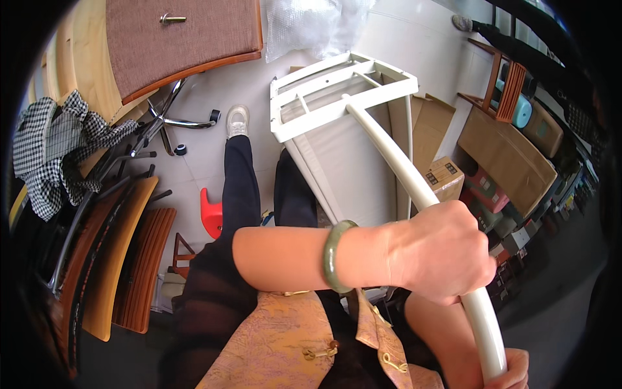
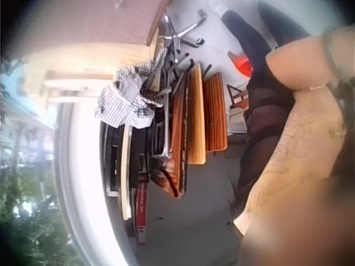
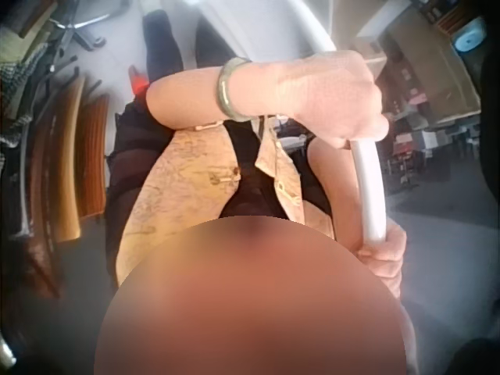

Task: The person assembles a white metal frame by inserting tubular legs into the frame and securing them with screws. The person aligns the frame, inserts the legs, and uses a screwdriver to tighten the fasteners.

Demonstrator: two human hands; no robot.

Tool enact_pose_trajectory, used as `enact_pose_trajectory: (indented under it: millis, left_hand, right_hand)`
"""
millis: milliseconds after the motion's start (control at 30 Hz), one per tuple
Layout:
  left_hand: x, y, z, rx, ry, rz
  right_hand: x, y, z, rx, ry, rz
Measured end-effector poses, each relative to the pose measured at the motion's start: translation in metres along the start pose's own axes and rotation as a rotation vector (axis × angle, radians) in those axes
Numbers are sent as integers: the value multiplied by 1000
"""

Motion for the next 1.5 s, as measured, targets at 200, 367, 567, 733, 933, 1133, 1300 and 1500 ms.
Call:
enact_pose_trajectory:
  millis: [200,367,567,733,933,1133,1300,1500]
  left_hand:
    - [9,7,-14,-160,-2,-317]
    - [-13,-14,30,57,138,605]
    - [-7,-46,46,84,154,922]
    - [-4,-25,37,85,88,575]
    - [10,3,29,33,92,-189]
    - [-1,-6,36,-60,32,390]
    - [-7,-25,39,26,66,670]
    - [-7,-30,26,38,17,679]
  right_hand:
    - [-16,-4,-15,-231,-9,201]
    - [4,6,-9,-148,48,56]
    - [26,9,-9,351,-84,-292]
    - [13,2,-34,-58,-133,-82]
    - [5,-3,-48,-172,-152,138]
    - [15,2,-33,-61,-124,-64]
    - [20,12,-7,322,-45,-433]
    - [13,7,-21,107,-110,-216]
Point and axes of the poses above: each hand's wrist, its own x-axis towards the middle knuckle, its own y-axis out of the back of the hand, z = x × y, the point moved 1 cm from there along x, towards the middle knuckle, and after that the axes turned 7 degrees about y, right-handed, at the moved point
